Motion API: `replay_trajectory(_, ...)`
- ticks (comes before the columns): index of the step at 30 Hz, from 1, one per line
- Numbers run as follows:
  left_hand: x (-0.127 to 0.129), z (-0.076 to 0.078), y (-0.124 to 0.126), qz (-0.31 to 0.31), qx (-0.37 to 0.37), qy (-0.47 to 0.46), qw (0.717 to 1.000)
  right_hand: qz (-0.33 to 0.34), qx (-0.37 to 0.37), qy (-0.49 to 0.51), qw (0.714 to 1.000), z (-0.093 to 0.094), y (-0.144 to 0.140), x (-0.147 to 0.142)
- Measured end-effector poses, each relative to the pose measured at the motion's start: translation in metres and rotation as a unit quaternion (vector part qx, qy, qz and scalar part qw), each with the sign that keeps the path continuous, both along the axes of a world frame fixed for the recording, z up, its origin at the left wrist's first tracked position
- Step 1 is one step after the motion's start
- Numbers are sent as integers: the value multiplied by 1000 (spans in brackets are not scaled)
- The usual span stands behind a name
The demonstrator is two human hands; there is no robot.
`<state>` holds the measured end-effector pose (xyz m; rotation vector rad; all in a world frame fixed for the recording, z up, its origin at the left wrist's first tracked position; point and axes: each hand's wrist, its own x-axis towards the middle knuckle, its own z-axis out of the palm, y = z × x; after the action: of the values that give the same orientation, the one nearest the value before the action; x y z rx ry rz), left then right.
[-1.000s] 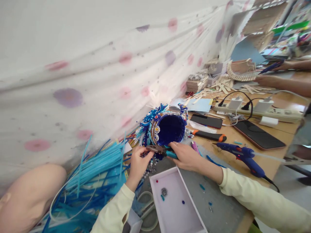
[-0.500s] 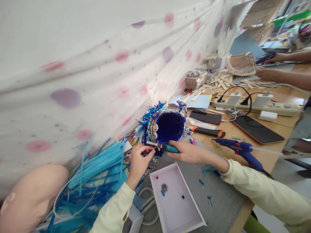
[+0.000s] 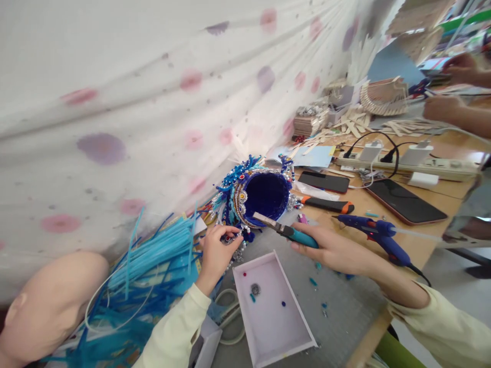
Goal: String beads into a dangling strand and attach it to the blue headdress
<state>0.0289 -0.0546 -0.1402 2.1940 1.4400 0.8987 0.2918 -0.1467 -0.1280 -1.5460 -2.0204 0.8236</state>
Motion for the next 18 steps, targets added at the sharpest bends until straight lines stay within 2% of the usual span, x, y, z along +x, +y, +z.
replay_trajectory(3,-9,16,-5,-15,7,-6,1000,-22,9,-40,999,0,-16,2)
replay_trajectory(6,-13,39,-21,-33,8,-18,999,-30,56,-109,992,-6,-28,1)
replay_trajectory(9,1,53,-47,-114,-10,-9,993,-24,131,-147,980,-14,-34,-3)
replay_trajectory(12,25,51,-65,-170,-1,10,985,-14,193,-165,967,-21,-37,-5)
replay_trajectory(16,47,39,-71,-159,58,-13,985,-24,237,-197,951,-31,-41,-2)
replay_trajectory(18,51,36,-70,-163,54,-34,984,-27,250,-211,945,-36,-43,1)
